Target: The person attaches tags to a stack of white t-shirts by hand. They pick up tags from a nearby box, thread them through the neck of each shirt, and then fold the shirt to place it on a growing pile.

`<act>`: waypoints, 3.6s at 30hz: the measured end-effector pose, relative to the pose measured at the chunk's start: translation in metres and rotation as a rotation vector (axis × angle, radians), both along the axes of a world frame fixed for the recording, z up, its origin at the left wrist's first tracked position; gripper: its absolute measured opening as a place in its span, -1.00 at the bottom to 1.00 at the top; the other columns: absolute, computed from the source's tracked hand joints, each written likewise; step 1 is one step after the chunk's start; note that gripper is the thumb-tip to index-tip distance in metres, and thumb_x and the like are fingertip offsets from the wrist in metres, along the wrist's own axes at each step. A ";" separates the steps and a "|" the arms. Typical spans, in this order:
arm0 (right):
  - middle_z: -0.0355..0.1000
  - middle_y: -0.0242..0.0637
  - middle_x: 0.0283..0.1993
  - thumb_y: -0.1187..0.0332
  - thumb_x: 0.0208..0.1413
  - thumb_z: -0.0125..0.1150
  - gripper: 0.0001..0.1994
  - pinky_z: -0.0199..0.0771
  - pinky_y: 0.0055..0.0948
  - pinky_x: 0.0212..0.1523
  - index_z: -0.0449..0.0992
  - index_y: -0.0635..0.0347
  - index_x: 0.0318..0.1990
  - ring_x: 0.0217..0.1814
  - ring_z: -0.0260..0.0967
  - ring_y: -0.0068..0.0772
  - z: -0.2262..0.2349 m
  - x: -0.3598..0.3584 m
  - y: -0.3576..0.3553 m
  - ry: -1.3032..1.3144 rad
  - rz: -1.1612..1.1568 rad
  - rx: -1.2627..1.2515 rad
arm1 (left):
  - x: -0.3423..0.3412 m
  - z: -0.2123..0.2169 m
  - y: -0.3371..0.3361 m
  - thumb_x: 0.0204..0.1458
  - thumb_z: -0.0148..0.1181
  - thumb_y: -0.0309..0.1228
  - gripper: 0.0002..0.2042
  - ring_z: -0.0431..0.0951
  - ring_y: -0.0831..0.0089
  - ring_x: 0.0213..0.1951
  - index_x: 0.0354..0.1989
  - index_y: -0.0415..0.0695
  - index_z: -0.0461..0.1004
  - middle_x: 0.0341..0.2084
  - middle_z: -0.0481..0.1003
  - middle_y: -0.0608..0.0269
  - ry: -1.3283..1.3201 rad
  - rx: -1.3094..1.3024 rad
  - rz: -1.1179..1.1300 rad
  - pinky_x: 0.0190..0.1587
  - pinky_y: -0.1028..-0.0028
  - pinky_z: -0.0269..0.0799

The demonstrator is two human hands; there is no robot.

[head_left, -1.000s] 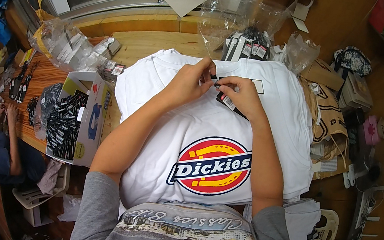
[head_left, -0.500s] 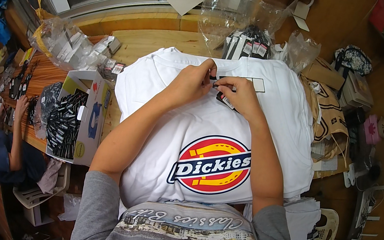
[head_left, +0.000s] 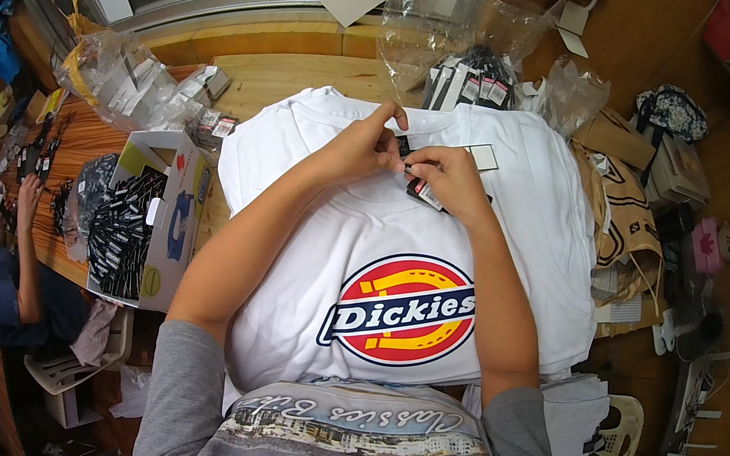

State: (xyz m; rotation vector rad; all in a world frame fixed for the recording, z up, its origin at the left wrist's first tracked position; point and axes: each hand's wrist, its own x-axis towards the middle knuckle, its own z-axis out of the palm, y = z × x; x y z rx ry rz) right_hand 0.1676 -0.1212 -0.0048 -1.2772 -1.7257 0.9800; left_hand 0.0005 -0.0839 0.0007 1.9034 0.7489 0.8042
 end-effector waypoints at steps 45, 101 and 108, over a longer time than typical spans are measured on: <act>0.37 -0.24 -0.45 0.43 -0.31 0.20 -0.88 0.31 -0.41 -0.37 0.44 0.15 -0.50 -0.43 0.32 -0.25 0.016 0.152 0.093 -0.363 -0.859 0.413 | -0.195 0.004 -0.014 -0.37 0.18 -0.60 -0.74 0.33 0.47 -0.53 -0.38 -0.24 0.41 -0.64 0.34 0.25 0.372 0.034 0.735 -0.45 0.51 0.26; 0.29 -0.19 -0.21 0.22 -0.40 0.28 -0.34 -0.04 -0.17 0.01 0.16 -0.07 -0.01 -0.07 0.19 -0.25 0.123 -0.201 -0.028 -0.441 0.068 1.095 | -0.219 0.074 -0.077 -0.01 -0.08 -0.34 -0.88 0.38 0.69 -0.57 -0.38 -0.11 0.24 -0.56 0.38 0.38 -0.538 0.065 0.711 -0.57 0.68 0.34; 0.36 -0.24 -0.27 0.48 -0.39 0.20 -0.54 0.26 -0.58 -0.22 0.33 0.27 -0.17 -0.23 0.29 -0.42 0.124 -0.114 -0.003 -0.134 0.313 0.291 | -0.105 0.076 -0.076 0.04 -0.20 -0.20 -0.72 0.37 0.58 -0.48 -0.23 -0.15 0.21 -0.50 0.36 0.31 -0.569 -0.231 0.432 -0.41 0.61 0.31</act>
